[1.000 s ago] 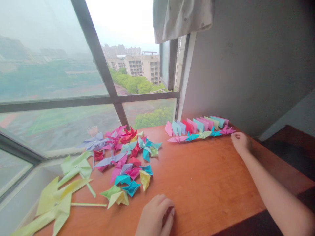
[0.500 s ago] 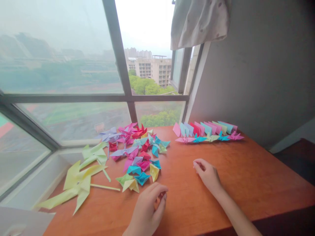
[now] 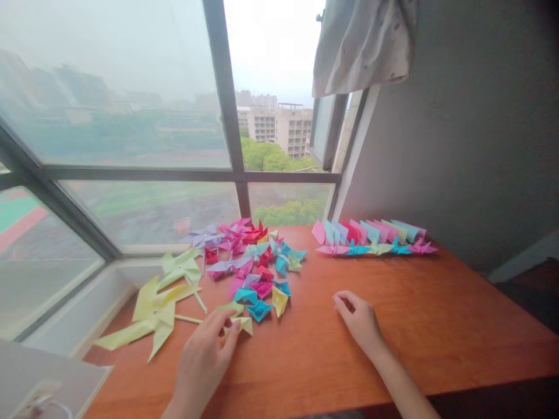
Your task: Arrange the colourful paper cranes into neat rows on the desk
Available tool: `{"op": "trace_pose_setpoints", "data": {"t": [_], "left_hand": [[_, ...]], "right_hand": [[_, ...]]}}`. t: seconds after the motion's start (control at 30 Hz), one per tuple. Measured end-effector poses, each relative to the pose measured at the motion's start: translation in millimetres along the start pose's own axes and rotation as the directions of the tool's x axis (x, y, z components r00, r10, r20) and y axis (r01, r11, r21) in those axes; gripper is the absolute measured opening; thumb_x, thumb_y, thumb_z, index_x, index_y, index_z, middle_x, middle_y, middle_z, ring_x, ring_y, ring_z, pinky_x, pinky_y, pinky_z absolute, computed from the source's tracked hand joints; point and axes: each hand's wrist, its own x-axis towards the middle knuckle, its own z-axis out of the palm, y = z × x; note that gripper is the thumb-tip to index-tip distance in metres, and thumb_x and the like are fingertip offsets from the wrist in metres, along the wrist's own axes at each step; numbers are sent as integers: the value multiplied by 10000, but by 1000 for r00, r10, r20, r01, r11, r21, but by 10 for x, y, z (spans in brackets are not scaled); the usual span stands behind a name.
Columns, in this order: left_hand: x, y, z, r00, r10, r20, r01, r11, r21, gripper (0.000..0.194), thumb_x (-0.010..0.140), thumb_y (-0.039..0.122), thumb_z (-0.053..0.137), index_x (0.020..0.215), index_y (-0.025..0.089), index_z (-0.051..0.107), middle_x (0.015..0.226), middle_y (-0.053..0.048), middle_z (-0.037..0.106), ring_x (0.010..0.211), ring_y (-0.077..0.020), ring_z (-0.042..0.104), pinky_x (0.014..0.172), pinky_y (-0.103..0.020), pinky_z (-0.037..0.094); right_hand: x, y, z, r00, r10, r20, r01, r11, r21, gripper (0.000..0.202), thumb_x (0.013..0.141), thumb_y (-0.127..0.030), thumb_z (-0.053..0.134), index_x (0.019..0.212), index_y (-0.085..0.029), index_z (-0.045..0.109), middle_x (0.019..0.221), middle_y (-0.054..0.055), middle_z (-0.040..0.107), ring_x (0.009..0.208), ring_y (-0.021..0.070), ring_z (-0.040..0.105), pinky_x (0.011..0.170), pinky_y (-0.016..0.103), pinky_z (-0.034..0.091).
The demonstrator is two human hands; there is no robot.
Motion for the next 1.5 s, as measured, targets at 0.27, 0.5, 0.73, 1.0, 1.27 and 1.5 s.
{"op": "trace_pose_setpoints", "data": {"t": [0.27, 0.5, 0.73, 1.0, 1.27, 1.5], "left_hand": [[16, -8, 31, 997, 73, 30, -75, 992, 99, 255, 904, 385, 504, 1050, 253, 665, 1072, -60, 685, 924, -243, 684, 775, -319, 539], [348, -157, 23, 999, 44, 15, -45, 993, 105, 259, 890, 348, 486, 1028, 212, 657, 1116, -92, 678, 1023, -273, 647, 896, -382, 496], [696, -224, 61, 963, -112, 244, 103, 993, 50, 397, 888, 453, 460, 1076, 183, 683, 1094, -110, 736, 1033, -303, 668, 857, -399, 504], [721, -265, 112, 986, -80, 149, 93, 993, -78, 356, 849, 450, 494, 968, 205, 723, 1006, -75, 759, 962, -267, 681, 837, -360, 522], [624, -25, -70, 992, -59, -114, 24, 959, -282, 310, 881, 443, 540, 988, 199, 699, 1068, -73, 719, 1038, -258, 643, 940, -385, 495], [423, 420, -132, 998, -50, -35, 15, 762, -647, 251, 872, 392, 626, 990, 191, 719, 1064, -80, 697, 1005, -236, 639, 800, -298, 535]], "right_hand": [[-18, 16, 13, 999, -47, 6, 48, 997, -67, 340, 877, -483, 482, 805, -225, 691, 727, 34, 707, 668, 215, 653, 634, 296, 491], [-9, 28, 24, 998, -62, 6, 63, 995, -80, 369, 875, -511, 469, 799, -228, 694, 733, 50, 712, 678, 225, 655, 638, 306, 499], [-3, 29, 23, 998, -58, 16, 58, 997, -58, 354, 882, -489, 463, 813, -224, 687, 749, 49, 713, 692, 223, 658, 655, 307, 499], [-4, 31, 22, 997, -74, -4, 74, 996, -50, 341, 874, -483, 474, 808, -231, 694, 754, 50, 719, 686, 226, 663, 650, 313, 509], [-10, 38, 26, 998, -63, 5, 63, 996, -61, 308, 875, -454, 488, 810, -235, 694, 750, 37, 715, 686, 222, 656, 646, 301, 491], [-7, -28, -6, 1000, 6, 5, -6, 999, 54, 360, 873, -525, 504, 813, -217, 681, 751, 49, 696, 708, 227, 639, 662, 307, 484]]}}
